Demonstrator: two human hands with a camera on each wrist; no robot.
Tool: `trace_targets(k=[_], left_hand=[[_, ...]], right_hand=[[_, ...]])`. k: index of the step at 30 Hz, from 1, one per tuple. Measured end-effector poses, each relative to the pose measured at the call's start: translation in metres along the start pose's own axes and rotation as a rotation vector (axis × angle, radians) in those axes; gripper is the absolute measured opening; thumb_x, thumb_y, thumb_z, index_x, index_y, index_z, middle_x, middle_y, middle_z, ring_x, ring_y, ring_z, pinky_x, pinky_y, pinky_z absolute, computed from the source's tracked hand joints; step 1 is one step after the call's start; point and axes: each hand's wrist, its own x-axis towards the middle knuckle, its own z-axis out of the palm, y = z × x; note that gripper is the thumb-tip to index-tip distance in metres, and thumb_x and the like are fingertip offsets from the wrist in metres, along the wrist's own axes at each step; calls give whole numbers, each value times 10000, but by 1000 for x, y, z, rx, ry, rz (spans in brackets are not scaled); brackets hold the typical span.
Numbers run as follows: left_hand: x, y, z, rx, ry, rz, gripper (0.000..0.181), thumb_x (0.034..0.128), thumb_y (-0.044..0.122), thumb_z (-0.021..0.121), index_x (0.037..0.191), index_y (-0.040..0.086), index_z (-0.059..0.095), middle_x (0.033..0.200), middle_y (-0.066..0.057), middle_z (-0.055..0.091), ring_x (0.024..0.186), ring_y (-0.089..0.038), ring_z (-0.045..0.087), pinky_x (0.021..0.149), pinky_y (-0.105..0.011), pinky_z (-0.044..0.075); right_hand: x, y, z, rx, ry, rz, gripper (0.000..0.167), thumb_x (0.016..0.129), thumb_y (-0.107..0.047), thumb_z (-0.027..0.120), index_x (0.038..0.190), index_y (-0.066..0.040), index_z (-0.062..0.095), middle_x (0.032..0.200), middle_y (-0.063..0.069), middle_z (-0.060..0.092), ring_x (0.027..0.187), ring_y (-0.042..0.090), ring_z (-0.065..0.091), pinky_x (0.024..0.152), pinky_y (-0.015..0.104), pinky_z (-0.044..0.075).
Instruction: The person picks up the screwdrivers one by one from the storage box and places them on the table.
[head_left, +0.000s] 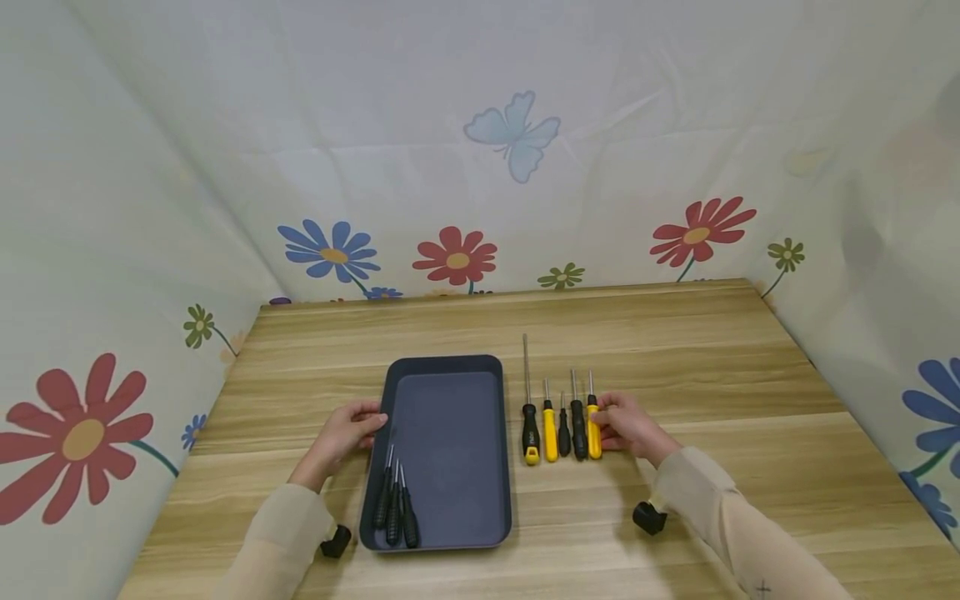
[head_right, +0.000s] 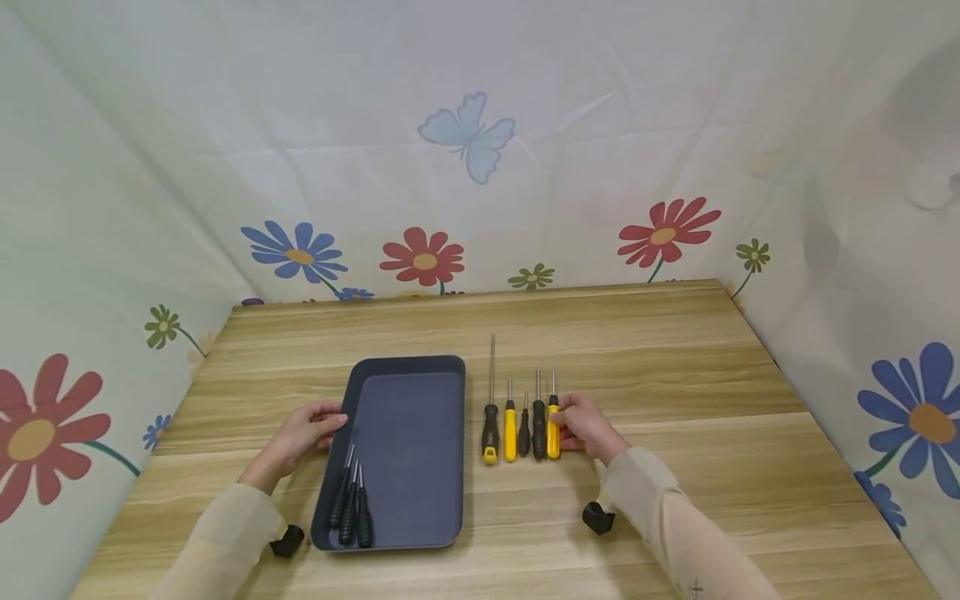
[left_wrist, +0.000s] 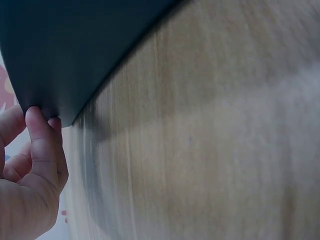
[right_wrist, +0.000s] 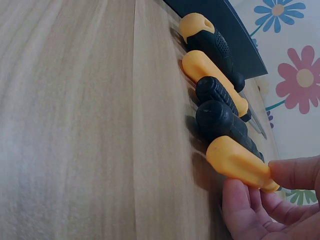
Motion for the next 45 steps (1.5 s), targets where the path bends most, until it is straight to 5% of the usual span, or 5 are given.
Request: trace_targets(k=[25, 45], left_hand=[[0, -1, 0, -10, -8, -3, 439, 861, 160, 566, 1211, -69, 432, 939, -42, 550, 739, -68, 535, 615, -216, 481], [0, -1, 0, 2, 1, 1, 443, 866, 158, 559, 1225, -67, 430, 978, -80, 555, 751, -71, 543, 623, -217, 485]], right_hand=[[8, -6, 7, -138, 106, 47, 254, 829, -6, 525, 1056, 45, 422, 688, 51, 446, 515, 117, 430, 472, 234, 447], [7, -11, 8, -227, 92, 13, 246, 815, 15, 544, 1025, 65, 427, 685, 50, 433, 474, 105, 410, 439, 221, 430]])
